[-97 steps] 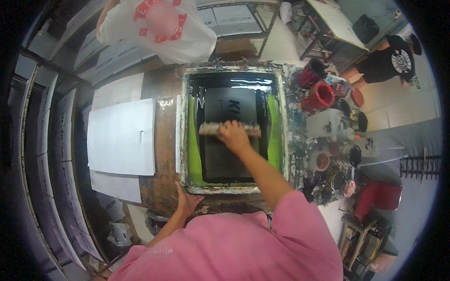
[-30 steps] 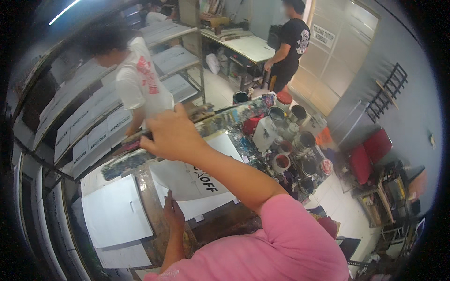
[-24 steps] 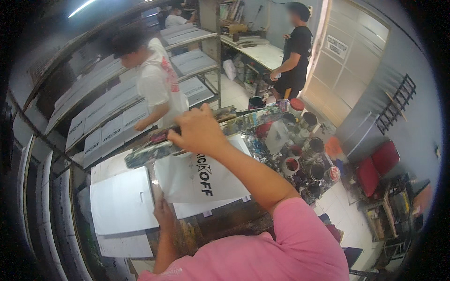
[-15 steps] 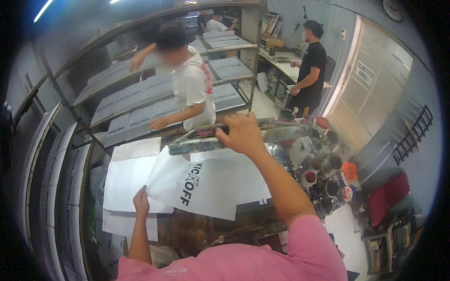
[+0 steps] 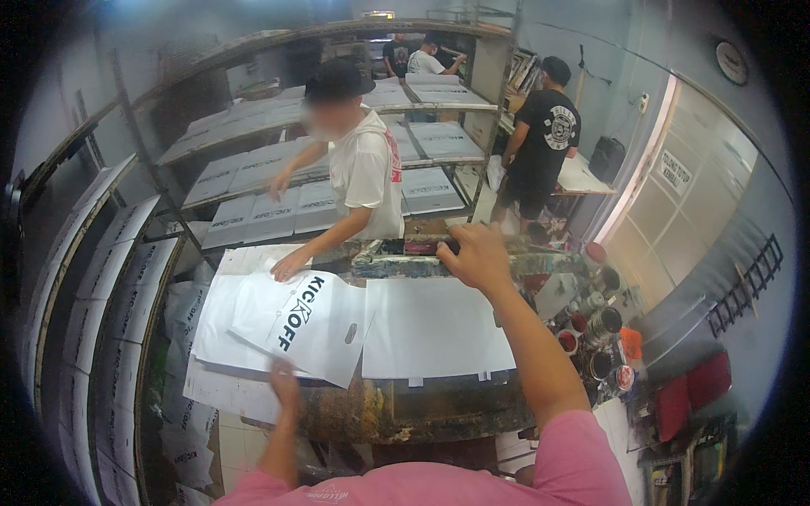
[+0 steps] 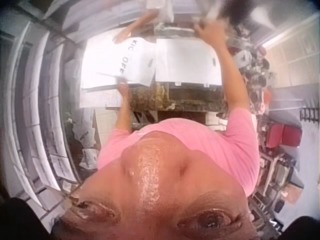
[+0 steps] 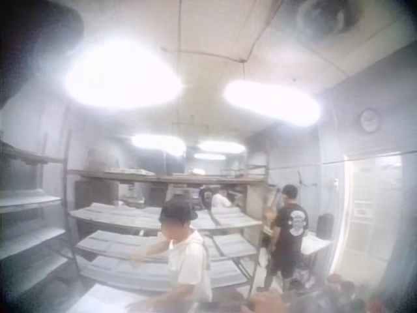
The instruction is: The person performs screen printing by applying ink through a mesh screen onto white bags using a squeegee, then lifts the screen and sets the bags aside on shelves.
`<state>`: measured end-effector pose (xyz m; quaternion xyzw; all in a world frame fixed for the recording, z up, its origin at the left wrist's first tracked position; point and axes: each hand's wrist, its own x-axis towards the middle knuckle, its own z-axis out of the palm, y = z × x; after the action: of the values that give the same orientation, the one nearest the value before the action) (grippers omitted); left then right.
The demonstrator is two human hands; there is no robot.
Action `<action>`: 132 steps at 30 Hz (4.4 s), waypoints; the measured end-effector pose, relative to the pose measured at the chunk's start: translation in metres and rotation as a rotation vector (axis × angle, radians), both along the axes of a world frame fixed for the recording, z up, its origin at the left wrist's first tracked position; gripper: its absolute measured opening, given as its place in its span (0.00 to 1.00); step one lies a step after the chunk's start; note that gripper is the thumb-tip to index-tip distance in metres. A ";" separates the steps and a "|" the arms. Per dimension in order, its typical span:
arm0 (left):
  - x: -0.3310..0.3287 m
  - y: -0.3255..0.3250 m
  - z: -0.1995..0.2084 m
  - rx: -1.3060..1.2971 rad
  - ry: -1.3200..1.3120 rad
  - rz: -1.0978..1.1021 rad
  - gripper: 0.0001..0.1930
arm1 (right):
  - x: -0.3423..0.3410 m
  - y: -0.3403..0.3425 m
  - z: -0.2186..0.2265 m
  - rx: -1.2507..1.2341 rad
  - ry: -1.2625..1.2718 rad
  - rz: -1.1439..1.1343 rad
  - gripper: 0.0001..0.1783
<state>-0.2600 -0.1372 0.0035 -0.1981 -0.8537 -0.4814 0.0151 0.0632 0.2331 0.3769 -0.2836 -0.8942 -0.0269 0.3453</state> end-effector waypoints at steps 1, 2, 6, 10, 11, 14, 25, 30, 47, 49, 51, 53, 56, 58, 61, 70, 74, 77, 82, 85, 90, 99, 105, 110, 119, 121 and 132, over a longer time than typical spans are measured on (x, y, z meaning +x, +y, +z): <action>0.082 0.026 0.034 -0.006 -0.230 -0.127 0.16 | 0.019 0.008 -0.004 0.012 -0.015 -0.050 0.22; 0.127 0.011 0.012 0.063 -0.111 -0.263 0.14 | 0.013 0.005 0.002 -0.015 -0.028 -0.034 0.22; 0.256 -0.003 -0.002 -0.139 0.015 -0.638 0.27 | 0.021 0.004 0.004 -0.029 -0.041 -0.061 0.23; 0.264 -0.011 0.018 -0.485 0.243 -0.849 0.41 | 0.019 0.001 -0.006 -0.043 -0.020 -0.020 0.24; 0.251 -0.007 0.028 -0.512 0.016 -0.876 0.43 | 0.017 -0.002 -0.009 -0.037 -0.016 -0.003 0.24; 0.227 0.026 0.059 -0.670 -0.517 -0.697 0.47 | 0.017 -0.003 -0.027 -0.005 0.026 0.009 0.26; 0.205 0.150 0.254 1.030 -1.285 -0.617 0.63 | 0.056 -0.054 -0.086 0.063 -0.063 -0.048 0.36; 0.228 0.120 0.187 0.708 -1.329 -0.357 0.67 | 0.080 -0.068 -0.164 -0.085 -0.388 0.041 0.32; 0.221 0.080 -0.008 0.299 -1.592 -0.200 0.69 | 0.083 -0.075 -0.350 -0.426 -0.430 0.191 0.23; 0.224 0.075 -0.008 0.285 -1.601 -0.134 0.68 | 0.051 -0.033 -0.352 -0.379 -0.439 0.174 0.23; 0.225 0.077 -0.013 0.272 -1.620 -0.087 0.67 | 0.021 0.013 -0.350 -0.329 -0.429 0.152 0.24; 0.222 0.082 -0.015 0.238 -1.652 -0.056 0.67 | -0.001 0.063 -0.357 -0.309 -0.419 0.123 0.24; 0.219 0.089 -0.003 0.260 -1.701 -0.071 0.67 | -0.040 0.133 -0.370 -0.257 -0.388 0.109 0.24; 0.218 0.082 -0.011 0.287 -1.738 -0.107 0.65 | -0.062 0.168 -0.365 -0.255 -0.415 0.094 0.22; 0.204 0.085 0.020 0.347 -1.880 -0.258 0.63 | -0.089 0.209 -0.337 -0.348 -0.546 0.095 0.22; 0.201 0.064 0.027 0.429 -1.925 -0.440 0.59 | -0.097 0.224 -0.345 -0.281 -0.481 0.095 0.23; 0.204 0.068 0.057 0.356 -1.835 -0.430 0.62 | -0.071 0.160 -0.345 -0.387 -0.528 0.159 0.21; 0.208 0.068 0.072 0.361 -1.724 -0.579 0.64 | -0.041 0.092 -0.321 -0.378 -0.523 0.247 0.19; 0.222 0.069 0.082 0.473 -1.540 -0.558 0.62 | 0.036 -0.009 -0.278 -0.409 -0.567 0.288 0.25; 0.229 0.065 0.092 0.528 -1.484 -0.409 0.60 | 0.074 -0.051 -0.229 -0.564 -0.566 0.286 0.26; 0.212 0.070 0.138 0.640 -1.311 -0.601 0.60 | 0.092 -0.075 -0.160 -0.267 -0.359 0.255 0.23; 0.192 0.160 0.203 0.643 -0.587 -0.952 0.43 | 0.040 -0.014 -0.045 0.070 -0.042 0.028 0.18; 0.230 0.144 0.047 -0.777 0.198 -0.614 0.53 | 0.016 0.007 -0.017 -0.012 -0.069 0.044 0.23; 0.257 0.136 -0.002 -0.807 0.244 -0.566 0.59 | 0.013 0.015 -0.003 -0.028 -0.071 0.045 0.26; 0.251 0.156 0.036 -0.593 0.122 -0.670 0.47 | 0.019 0.012 -0.020 0.037 0.047 0.077 0.23; 0.244 0.182 0.045 -0.308 0.107 -0.663 0.37 | 0.022 0.009 -0.020 0.062 0.054 0.078 0.23; 0.212 0.191 0.092 0.011 -0.033 -0.452 0.22 | 0.015 0.022 -0.015 0.043 0.009 0.081 0.25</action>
<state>-0.0481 0.0537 0.0953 -0.3762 -0.7852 -0.4803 -0.1060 0.0778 0.2553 0.3616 -0.2400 -0.9025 -0.0308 0.3564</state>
